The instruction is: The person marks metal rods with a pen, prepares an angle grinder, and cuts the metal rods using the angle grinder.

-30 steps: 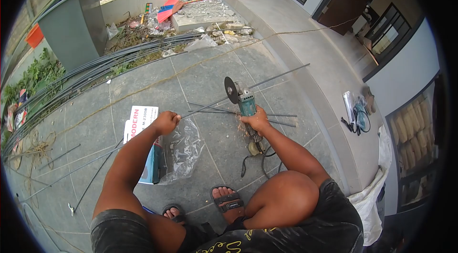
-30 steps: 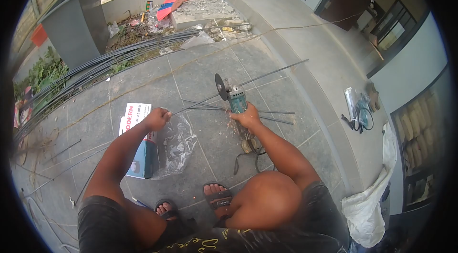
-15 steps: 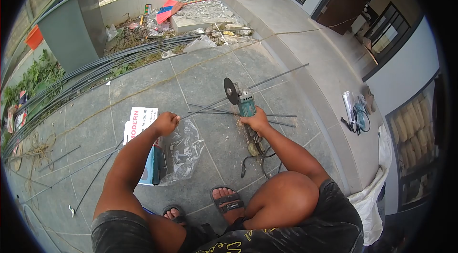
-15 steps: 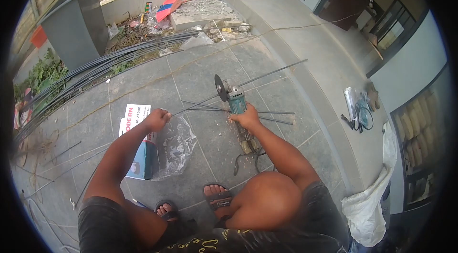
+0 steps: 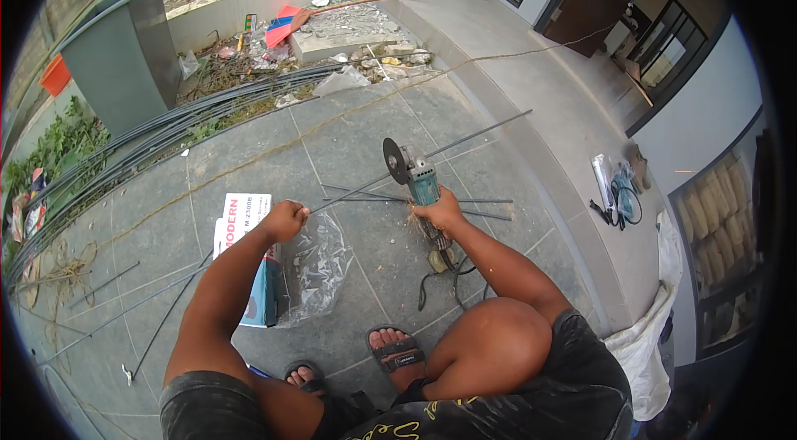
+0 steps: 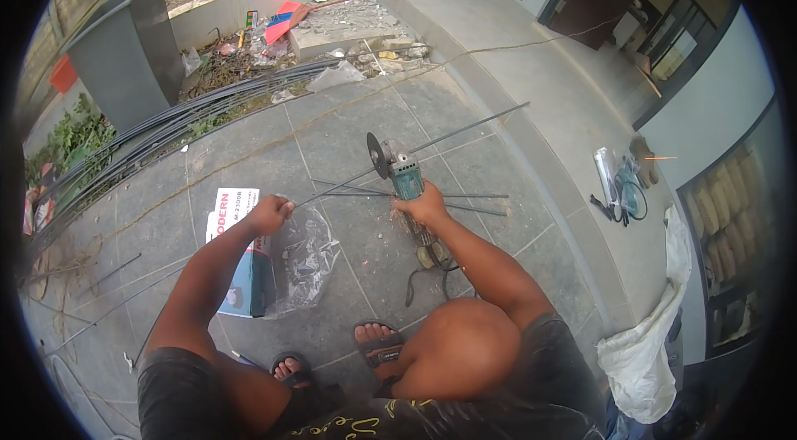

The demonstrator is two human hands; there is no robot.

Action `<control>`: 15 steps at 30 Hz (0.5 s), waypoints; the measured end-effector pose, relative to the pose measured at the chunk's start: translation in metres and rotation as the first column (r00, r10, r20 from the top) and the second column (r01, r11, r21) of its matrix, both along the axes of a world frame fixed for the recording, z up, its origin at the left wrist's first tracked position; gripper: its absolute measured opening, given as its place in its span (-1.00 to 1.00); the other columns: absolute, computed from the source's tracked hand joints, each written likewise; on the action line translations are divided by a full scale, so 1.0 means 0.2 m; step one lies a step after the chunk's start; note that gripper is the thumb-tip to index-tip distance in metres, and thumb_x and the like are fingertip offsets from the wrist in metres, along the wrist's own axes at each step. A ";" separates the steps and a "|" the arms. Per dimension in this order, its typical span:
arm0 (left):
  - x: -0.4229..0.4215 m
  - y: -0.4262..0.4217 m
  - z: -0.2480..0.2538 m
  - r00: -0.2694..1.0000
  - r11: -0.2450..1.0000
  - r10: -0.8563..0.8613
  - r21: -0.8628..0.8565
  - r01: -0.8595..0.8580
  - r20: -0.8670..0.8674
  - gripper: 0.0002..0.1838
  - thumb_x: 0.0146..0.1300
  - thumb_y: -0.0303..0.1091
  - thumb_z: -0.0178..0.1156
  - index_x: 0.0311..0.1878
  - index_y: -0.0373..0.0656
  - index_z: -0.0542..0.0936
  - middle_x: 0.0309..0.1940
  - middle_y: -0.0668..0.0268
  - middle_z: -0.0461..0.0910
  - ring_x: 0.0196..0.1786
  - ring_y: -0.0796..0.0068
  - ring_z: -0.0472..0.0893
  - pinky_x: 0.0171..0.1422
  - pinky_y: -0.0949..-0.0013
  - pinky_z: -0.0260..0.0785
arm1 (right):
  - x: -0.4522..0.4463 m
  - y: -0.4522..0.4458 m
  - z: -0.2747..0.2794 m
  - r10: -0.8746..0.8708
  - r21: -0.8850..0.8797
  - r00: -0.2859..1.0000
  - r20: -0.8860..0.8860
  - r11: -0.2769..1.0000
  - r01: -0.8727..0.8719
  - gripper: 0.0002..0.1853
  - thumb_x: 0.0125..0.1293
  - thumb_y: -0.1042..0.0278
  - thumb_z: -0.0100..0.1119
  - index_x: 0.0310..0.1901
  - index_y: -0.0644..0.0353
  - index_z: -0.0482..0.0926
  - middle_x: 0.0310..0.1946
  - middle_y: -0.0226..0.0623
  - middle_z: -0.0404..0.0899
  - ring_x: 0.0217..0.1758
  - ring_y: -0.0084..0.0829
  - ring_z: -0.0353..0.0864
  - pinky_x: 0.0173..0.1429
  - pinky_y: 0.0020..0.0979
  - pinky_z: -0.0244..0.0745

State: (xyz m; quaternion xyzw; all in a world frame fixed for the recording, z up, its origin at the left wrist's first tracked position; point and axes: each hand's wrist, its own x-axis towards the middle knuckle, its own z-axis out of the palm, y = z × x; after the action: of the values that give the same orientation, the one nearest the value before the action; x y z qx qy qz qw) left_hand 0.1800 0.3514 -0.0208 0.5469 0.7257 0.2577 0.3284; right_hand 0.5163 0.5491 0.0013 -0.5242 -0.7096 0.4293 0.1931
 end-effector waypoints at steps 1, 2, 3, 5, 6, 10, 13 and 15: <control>0.00 0.00 0.00 1.000 1.000 -0.008 -0.015 0.008 0.005 -0.57 0.48 -0.13 0.02 -0.37 -0.29 0.62 -0.51 0.15 0.60 -0.35 0.31 0.59 -0.10 0.20 0.42 | 0.00 0.00 0.01 0.007 -0.021 1.000 -0.009 1.000 -0.007 -0.39 -0.17 0.32 0.60 0.00 0.26 0.59 -0.14 -0.18 0.71 -0.11 -0.27 0.70 0.05 -0.27 0.56; 0.00 0.00 0.00 1.000 1.000 -0.007 -0.016 0.007 0.004 -0.57 0.48 -0.13 0.02 -0.37 -0.29 0.62 -0.51 0.15 0.60 -0.35 0.31 0.59 -0.10 0.20 0.42 | 0.00 0.00 0.01 0.009 -0.021 1.000 -0.009 1.000 -0.009 -0.39 -0.17 0.32 0.60 0.00 0.26 0.59 -0.14 -0.18 0.71 -0.11 -0.27 0.70 0.05 -0.27 0.56; 0.00 0.00 0.00 1.000 1.000 -0.004 -0.015 0.004 0.003 -0.57 0.48 -0.13 0.03 -0.36 -0.29 0.62 -0.51 0.15 0.61 -0.35 0.31 0.59 -0.10 0.20 0.42 | 0.00 0.00 0.00 0.002 -0.023 1.000 -0.013 1.000 -0.003 -0.39 -0.16 0.32 0.59 0.00 0.26 0.59 -0.14 -0.18 0.71 -0.11 -0.28 0.70 0.04 -0.28 0.56; -0.01 0.00 0.00 1.000 1.000 -0.001 -0.018 0.001 0.001 -0.57 0.48 -0.13 0.03 -0.36 -0.29 0.62 -0.50 0.15 0.61 -0.34 0.32 0.59 -0.10 0.20 0.42 | 0.00 0.00 0.00 -0.003 -0.027 1.000 -0.016 1.000 0.002 -0.39 -0.16 0.33 0.59 0.00 0.27 0.59 -0.15 -0.18 0.71 -0.12 -0.28 0.70 0.04 -0.28 0.56; -0.01 0.00 0.01 1.000 1.000 -0.005 -0.030 0.005 0.000 -0.58 0.47 -0.13 0.03 -0.36 -0.29 0.62 -0.50 0.14 0.62 -0.33 0.30 0.60 -0.09 0.19 0.42 | 0.00 0.00 0.00 -0.001 -0.033 1.000 -0.019 0.999 0.000 -0.39 -0.16 0.33 0.59 0.00 0.27 0.59 -0.15 -0.18 0.71 -0.12 -0.28 0.70 0.04 -0.28 0.56; -0.01 0.00 0.01 1.000 1.000 -0.005 -0.031 0.005 -0.009 -0.58 0.47 -0.12 0.03 -0.35 -0.29 0.63 -0.47 0.11 0.63 -0.31 0.25 0.62 -0.07 0.18 0.43 | -0.01 -0.01 0.02 0.005 -0.037 0.999 -0.046 0.999 -0.007 -0.40 -0.15 0.33 0.58 0.01 0.28 0.59 -0.14 -0.17 0.71 -0.13 -0.29 0.70 0.04 -0.29 0.56; -0.01 -0.01 0.01 1.000 1.000 -0.011 -0.022 0.010 -0.018 -0.58 0.47 -0.12 0.02 -0.35 -0.29 0.62 -0.47 0.09 0.63 -0.31 0.23 0.62 -0.07 0.17 0.43 | -0.01 0.00 0.01 0.001 0.003 1.000 -0.021 1.000 -0.001 -0.39 -0.14 0.33 0.58 0.02 0.28 0.59 -0.14 -0.17 0.71 -0.12 -0.30 0.70 0.04 -0.30 0.55; 0.00 -0.01 0.02 1.000 1.000 -0.013 -0.022 0.013 -0.012 -0.58 0.47 -0.12 0.02 -0.35 -0.29 0.62 -0.47 0.09 0.63 -0.30 0.22 0.62 -0.06 0.17 0.43 | -0.01 0.00 0.00 -0.004 -0.021 1.000 -0.018 1.000 0.003 -0.39 -0.15 0.33 0.58 0.02 0.29 0.59 -0.14 -0.17 0.71 -0.12 -0.30 0.70 0.04 -0.30 0.55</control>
State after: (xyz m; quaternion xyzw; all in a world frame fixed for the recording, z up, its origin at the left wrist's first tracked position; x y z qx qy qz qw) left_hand 0.1794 0.3495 -0.0164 0.5494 0.7269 0.2443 0.3319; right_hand 0.5150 0.5491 0.0017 -0.5236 -0.7023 0.4412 0.1948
